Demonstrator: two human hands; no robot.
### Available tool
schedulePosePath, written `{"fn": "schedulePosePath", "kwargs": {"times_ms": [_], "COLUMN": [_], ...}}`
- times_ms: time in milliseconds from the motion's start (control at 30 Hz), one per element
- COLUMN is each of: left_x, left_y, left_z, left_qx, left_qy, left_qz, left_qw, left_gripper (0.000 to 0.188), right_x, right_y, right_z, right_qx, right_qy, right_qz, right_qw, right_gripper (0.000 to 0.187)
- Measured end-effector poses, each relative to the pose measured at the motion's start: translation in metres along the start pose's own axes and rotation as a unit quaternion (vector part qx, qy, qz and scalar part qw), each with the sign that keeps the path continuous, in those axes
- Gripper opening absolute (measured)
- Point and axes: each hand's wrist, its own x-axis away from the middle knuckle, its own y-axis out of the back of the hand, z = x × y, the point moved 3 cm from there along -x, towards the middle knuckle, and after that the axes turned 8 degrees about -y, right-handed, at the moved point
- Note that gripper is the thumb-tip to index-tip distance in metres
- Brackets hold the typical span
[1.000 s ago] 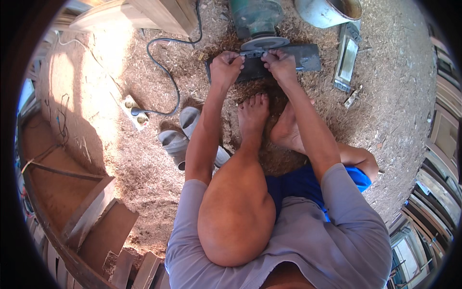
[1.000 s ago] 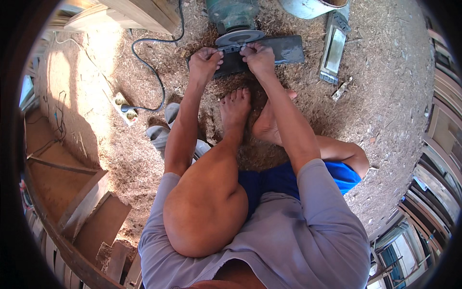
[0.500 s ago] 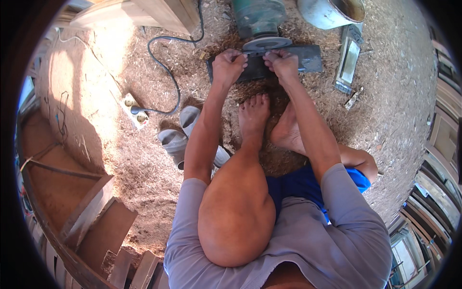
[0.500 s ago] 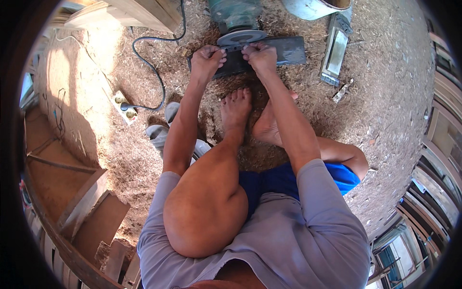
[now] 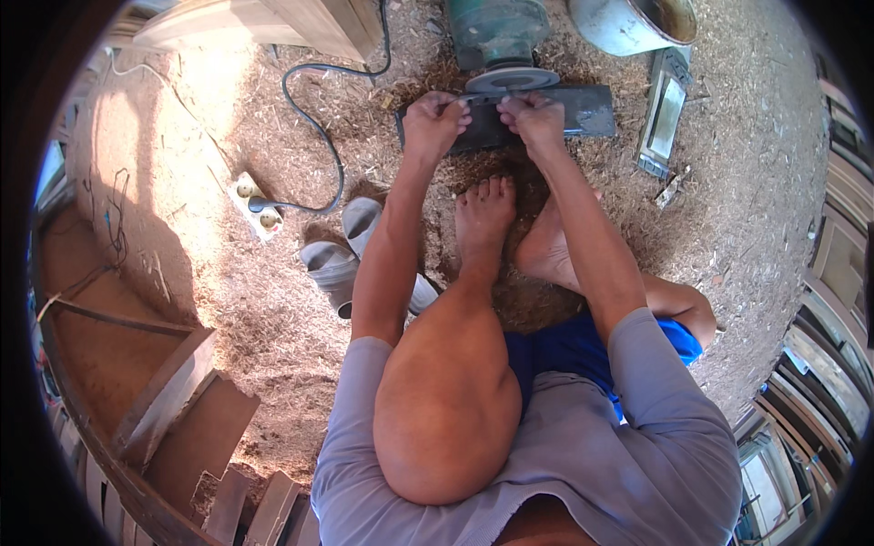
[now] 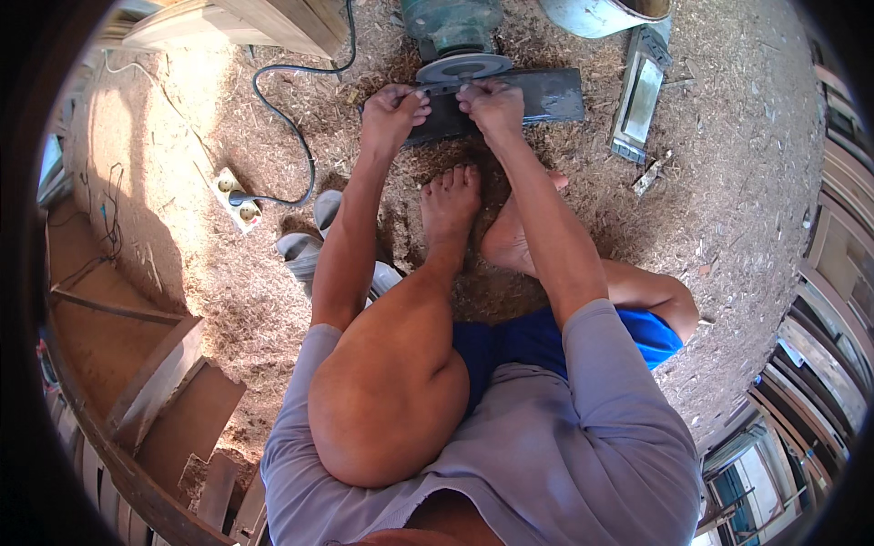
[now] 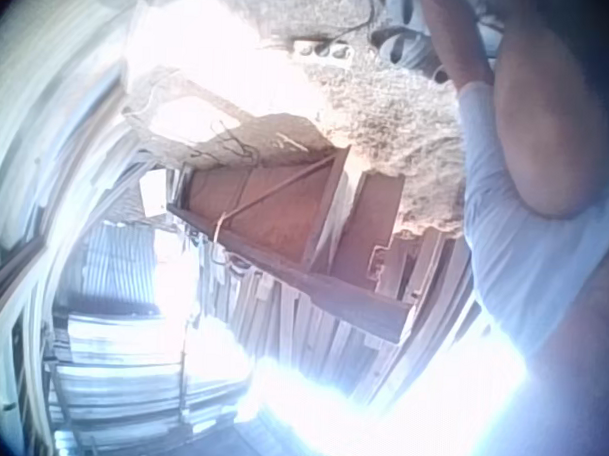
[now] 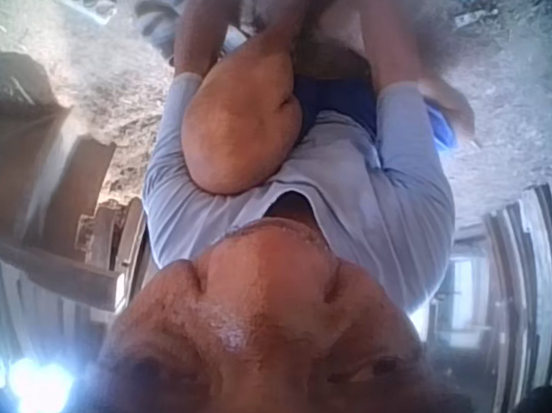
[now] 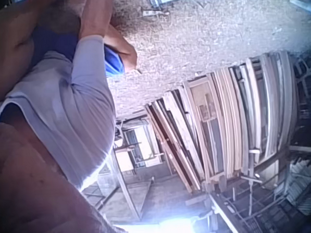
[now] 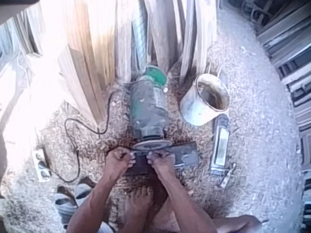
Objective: The person sharpens a metal planer blade by holding it against a spinning grinding wheel, occasionally dipping the blade into a bucket of water to cool it.
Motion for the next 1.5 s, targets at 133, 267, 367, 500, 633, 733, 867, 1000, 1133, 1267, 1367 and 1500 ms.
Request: {"fn": "schedulePosePath", "kwargs": {"times_ms": [133,267,367,500,633,733,867,1000,1133,1267,1367,1500], "left_x": [-0.001,-0.002,-0.004,-0.003,-0.002,-0.001,-0.001,0.001,0.002,0.002,0.002,0.000], "left_y": [-0.005,-0.007,-0.008,-0.011,-0.009,-0.008,-0.006,-0.006,-0.003,-0.001,0.000,-0.001], "left_z": [-0.004,-0.001,0.000,-0.003,-0.002,0.001,0.002,0.000,0.001,0.002,0.003,0.001], "left_qx": [-0.009,-0.031,-0.026,-0.061,-0.029,-0.003,0.014,0.026,0.056,0.075,0.081,0.038], "left_qy": [0.011,0.022,0.004,-0.012,-0.013,-0.006,-0.001,0.002,-0.002,-0.007,-0.005,0.003], "left_qz": [0.002,-0.006,-0.024,-0.017,-0.024,-0.019,-0.016,-0.017,-0.028,-0.037,-0.035,-0.013], "left_qw": [1.000,0.999,0.999,0.998,0.999,1.000,1.000,1.000,0.998,0.996,0.996,0.999], "left_gripper": [0.014,0.013,0.016,0.016,0.015,0.012,0.012,0.012,0.013,0.013,0.013,0.011], "right_x": [-0.001,-0.001,-0.001,0.000,0.002,0.002,0.004,0.003,0.004,0.000,0.003,0.002], "right_y": [0.003,0.005,0.005,0.008,0.004,0.001,-0.004,-0.006,-0.009,-0.010,-0.010,-0.008], "right_z": [-0.001,-0.002,-0.003,-0.004,-0.004,-0.005,-0.004,-0.004,-0.004,-0.006,-0.005,-0.004], "right_qx": [0.006,-0.008,-0.021,-0.042,-0.043,-0.043,-0.034,-0.044,-0.018,0.009,0.004,-0.024], "right_qy": [-0.009,-0.013,-0.009,-0.009,0.001,0.006,0.014,0.029,0.033,0.042,0.033,0.031], "right_qz": [-0.003,-0.007,-0.013,-0.020,-0.018,-0.022,-0.041,-0.038,-0.049,-0.053,-0.046,-0.045], "right_qw": [1.000,1.000,1.000,0.999,0.999,0.999,0.998,0.998,0.998,0.998,0.998,0.998], "right_gripper": [0.011,0.011,0.011,0.011,0.010,0.011,0.010,0.010,0.011,0.012,0.012,0.012]}}
